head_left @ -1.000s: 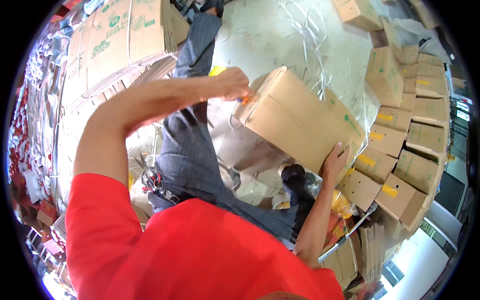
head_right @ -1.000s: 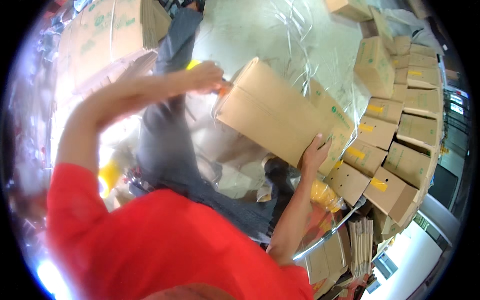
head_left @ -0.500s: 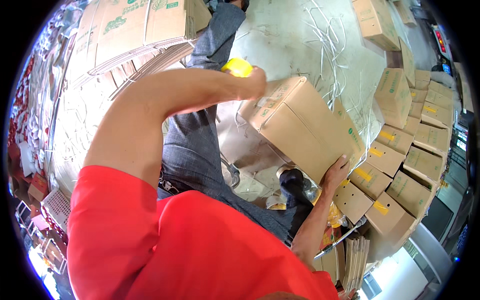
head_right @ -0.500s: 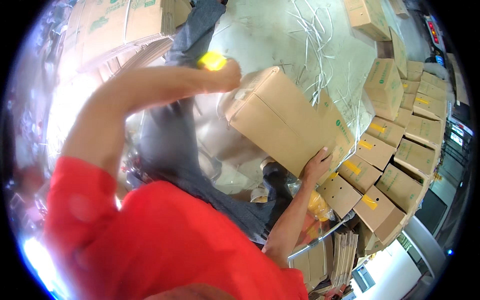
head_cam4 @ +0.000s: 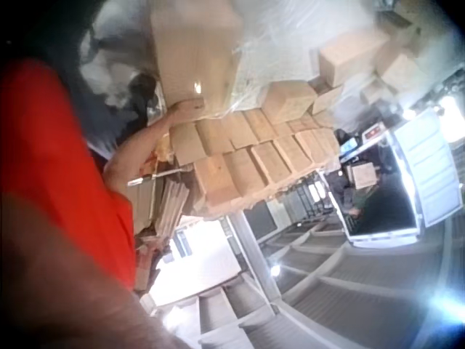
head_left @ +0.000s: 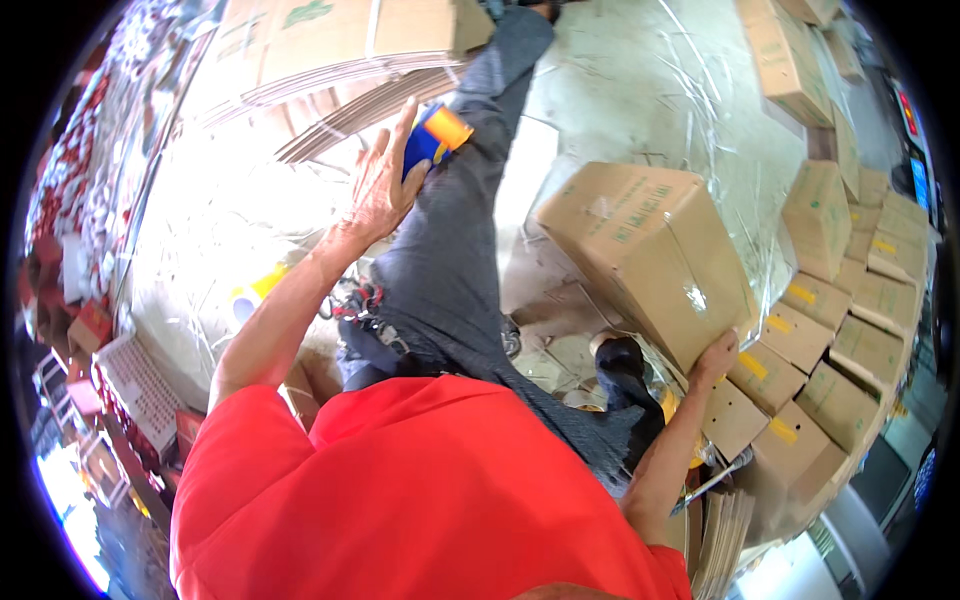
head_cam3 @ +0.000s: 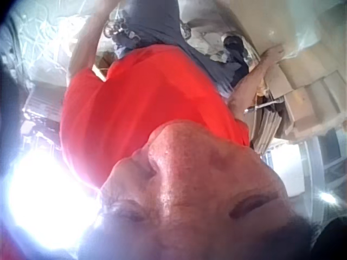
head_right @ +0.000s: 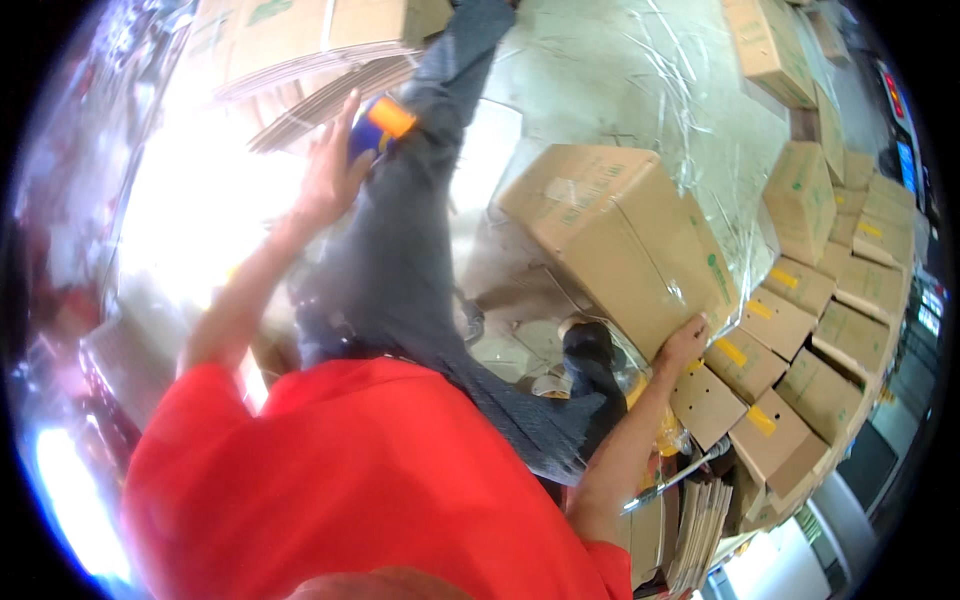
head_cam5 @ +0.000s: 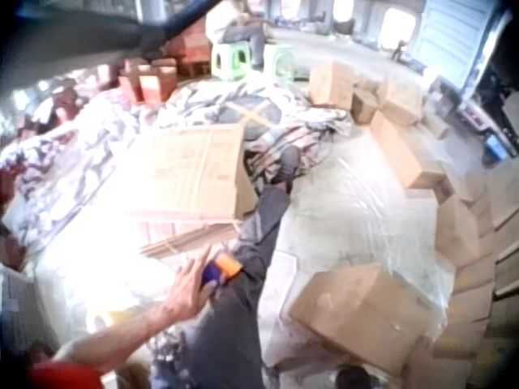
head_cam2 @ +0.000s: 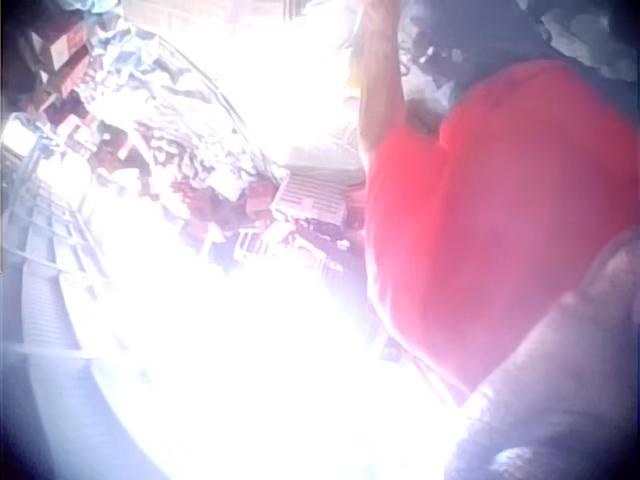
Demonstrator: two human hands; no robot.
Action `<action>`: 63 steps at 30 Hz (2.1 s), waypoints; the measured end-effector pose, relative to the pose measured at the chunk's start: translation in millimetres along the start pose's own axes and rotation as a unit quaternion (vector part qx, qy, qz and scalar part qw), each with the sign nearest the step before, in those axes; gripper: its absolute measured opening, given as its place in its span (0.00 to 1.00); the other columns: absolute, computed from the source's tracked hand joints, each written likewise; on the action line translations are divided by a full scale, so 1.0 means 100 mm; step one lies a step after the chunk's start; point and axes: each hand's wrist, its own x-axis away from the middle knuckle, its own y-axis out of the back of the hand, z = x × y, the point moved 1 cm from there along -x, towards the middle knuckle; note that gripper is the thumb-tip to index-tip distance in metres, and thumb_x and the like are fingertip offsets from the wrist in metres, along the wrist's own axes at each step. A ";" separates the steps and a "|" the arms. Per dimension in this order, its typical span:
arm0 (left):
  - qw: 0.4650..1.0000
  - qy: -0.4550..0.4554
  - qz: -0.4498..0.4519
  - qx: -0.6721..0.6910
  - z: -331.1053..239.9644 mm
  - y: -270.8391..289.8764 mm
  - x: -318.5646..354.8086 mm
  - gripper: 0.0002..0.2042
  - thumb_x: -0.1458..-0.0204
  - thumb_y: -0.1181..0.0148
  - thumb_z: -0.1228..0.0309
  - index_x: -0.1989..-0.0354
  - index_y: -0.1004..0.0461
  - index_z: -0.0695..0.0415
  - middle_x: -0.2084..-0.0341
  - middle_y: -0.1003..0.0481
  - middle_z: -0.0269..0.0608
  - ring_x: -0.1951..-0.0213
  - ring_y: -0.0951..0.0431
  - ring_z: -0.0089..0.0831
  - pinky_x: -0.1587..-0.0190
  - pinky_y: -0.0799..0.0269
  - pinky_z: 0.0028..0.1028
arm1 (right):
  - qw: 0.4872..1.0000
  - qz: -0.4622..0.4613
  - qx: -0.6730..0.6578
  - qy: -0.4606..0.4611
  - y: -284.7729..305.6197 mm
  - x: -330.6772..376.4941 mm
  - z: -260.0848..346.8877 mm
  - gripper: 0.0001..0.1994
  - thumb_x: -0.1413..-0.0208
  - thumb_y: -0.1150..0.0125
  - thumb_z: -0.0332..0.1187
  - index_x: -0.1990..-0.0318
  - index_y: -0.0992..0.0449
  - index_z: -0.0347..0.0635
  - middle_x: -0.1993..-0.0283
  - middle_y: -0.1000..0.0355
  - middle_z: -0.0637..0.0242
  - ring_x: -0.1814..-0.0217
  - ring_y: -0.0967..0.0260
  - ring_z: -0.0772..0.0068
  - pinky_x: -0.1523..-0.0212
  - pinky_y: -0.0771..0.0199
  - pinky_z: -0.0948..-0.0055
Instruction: The person sits on the floor and assembles flat-packed cardboard boxes. They fold the cardboard into shape, use a tape dispenser to seal the seams, and place the finished boxes into a stack.
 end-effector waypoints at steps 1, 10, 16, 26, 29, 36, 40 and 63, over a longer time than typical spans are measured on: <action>1.000 0.020 -0.001 -0.006 0.25 -0.10 0.17 0.42 0.42 0.38 0.67 0.20 0.53 0.49 0.48 0.27 0.57 0.48 0.25 0.53 0.43 0.34 0.50 | 1.000 -0.004 -0.024 -0.009 0.00 0.00 0.00 0.29 0.27 0.54 0.51 0.48 0.22 0.27 0.52 0.22 0.48 0.54 0.26 0.56 0.52 0.26 0.60; 0.987 0.087 0.003 -0.133 1.63 -1.19 1.17 0.38 0.48 0.29 0.64 0.29 0.40 0.54 0.54 0.27 0.51 0.49 0.25 0.51 0.43 0.35 0.49 | 0.998 -0.022 -0.046 -0.020 -0.02 0.05 0.09 0.30 0.29 0.53 0.51 0.49 0.22 0.24 0.51 0.22 0.48 0.55 0.26 0.57 0.53 0.24 0.59; 0.975 0.115 0.034 -0.188 2.11 -1.69 1.32 0.41 0.52 0.28 0.64 0.28 0.40 0.55 0.44 0.29 0.53 0.38 0.30 0.53 0.37 0.34 0.45 | 0.998 -0.055 0.040 0.003 0.03 -0.11 -0.30 0.24 0.28 0.53 0.45 0.65 0.26 0.28 0.62 0.26 0.55 0.62 0.33 0.62 0.58 0.29 0.60; 0.955 0.038 -0.030 0.292 0.04 -0.70 -0.36 0.25 0.37 0.42 0.73 0.31 0.33 0.63 0.38 0.28 0.58 0.35 0.29 0.46 0.34 0.33 0.38 | 0.986 -0.115 0.061 0.100 0.03 0.07 -0.11 0.24 0.28 0.52 0.45 0.60 0.24 0.27 0.62 0.26 0.35 0.59 0.29 0.40 0.53 0.30 0.51; 0.914 -0.154 -0.011 0.375 -1.32 -1.10 -0.70 0.23 0.33 0.46 0.72 0.30 0.35 0.64 0.34 0.32 0.59 0.32 0.32 0.49 0.29 0.40 0.42 | 0.994 -0.090 0.062 0.031 0.08 0.09 0.05 0.22 0.30 0.49 0.44 0.59 0.24 0.27 0.62 0.26 0.35 0.59 0.29 0.34 0.54 0.29 0.50; 0.917 -0.207 0.075 0.332 -2.04 -2.83 -0.90 0.27 0.29 0.56 0.60 0.29 0.38 0.67 0.36 0.31 0.64 0.32 0.34 0.57 0.29 0.42 0.45 | 0.989 -0.149 0.011 0.009 0.21 0.05 -0.11 0.19 0.32 0.49 0.40 0.57 0.21 0.28 0.60 0.23 0.37 0.55 0.24 0.38 0.53 0.28 0.51; 0.971 -0.059 0.153 0.175 -1.20 -3.44 -0.67 0.30 0.30 0.58 0.56 0.30 0.38 0.69 0.37 0.29 0.67 0.35 0.31 0.61 0.31 0.40 0.46 | 0.983 -0.184 0.018 0.007 0.32 0.02 -0.28 0.18 0.34 0.48 0.39 0.56 0.20 0.29 0.61 0.23 0.39 0.56 0.24 0.39 0.53 0.27 0.51; 0.837 -0.167 0.208 0.478 -2.64 0.58 0.69 0.15 0.38 0.38 0.74 0.45 0.30 0.65 0.56 0.21 0.40 0.56 0.21 0.25 0.54 0.26 0.27 | 0.983 0.109 -0.116 0.093 0.56 0.44 0.09 0.19 0.38 0.47 0.41 0.51 0.20 0.35 0.52 0.22 0.40 0.47 0.25 0.37 0.47 0.26 0.53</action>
